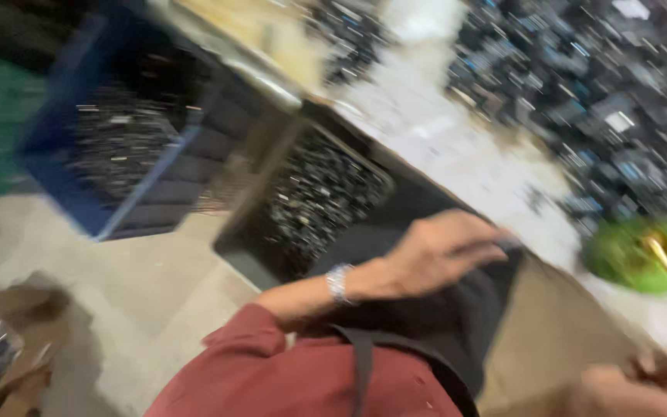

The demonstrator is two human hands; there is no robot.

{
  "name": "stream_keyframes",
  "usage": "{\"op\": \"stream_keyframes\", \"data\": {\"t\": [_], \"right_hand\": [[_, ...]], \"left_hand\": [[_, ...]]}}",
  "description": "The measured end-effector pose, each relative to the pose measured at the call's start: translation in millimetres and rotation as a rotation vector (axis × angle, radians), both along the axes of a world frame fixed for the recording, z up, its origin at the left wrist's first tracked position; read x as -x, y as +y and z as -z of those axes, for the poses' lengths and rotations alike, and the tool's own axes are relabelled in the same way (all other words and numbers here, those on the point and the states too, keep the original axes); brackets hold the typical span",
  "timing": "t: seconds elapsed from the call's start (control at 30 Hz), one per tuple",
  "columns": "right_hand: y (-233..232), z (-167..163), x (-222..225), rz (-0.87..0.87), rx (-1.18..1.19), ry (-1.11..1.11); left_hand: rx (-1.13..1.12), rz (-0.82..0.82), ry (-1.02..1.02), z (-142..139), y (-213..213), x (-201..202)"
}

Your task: The person picks small metal lock plug components one at a time from a pile on the workbench, brushes a yellow grease-like substance onto each part using a long-handled brush dipped in a green cup, manipulates the part by hand, and places finished pieces into a bin below the bench. Around the midpoint the person wipes their hands with a cloth before resuming.

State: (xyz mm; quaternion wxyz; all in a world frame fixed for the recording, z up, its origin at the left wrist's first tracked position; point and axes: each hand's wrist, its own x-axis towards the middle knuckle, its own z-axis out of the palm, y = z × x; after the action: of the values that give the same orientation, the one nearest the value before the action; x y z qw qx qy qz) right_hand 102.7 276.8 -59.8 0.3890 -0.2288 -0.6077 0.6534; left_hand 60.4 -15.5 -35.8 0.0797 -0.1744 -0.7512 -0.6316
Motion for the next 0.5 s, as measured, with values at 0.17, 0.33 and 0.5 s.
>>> {"op": "stream_keyframes", "data": {"t": [0.17, 0.33, 0.5], "right_hand": [[-17.2, -9.5, -25.9, -0.122, 0.278, 0.083], [-49.1, -16.5, -32.7, -0.115, 0.443, 0.032], [-59.3, -21.1, -28.7, -0.143, 0.350, -0.012]], "left_hand": [[0.039, -0.137, -0.027, -0.1, 7.5, 3.9], [0.011, -0.103, -0.055, -1.8, 16.1, 5.5], [0.018, -0.098, -0.008, -2.6, 18.9, 5.9]]}}
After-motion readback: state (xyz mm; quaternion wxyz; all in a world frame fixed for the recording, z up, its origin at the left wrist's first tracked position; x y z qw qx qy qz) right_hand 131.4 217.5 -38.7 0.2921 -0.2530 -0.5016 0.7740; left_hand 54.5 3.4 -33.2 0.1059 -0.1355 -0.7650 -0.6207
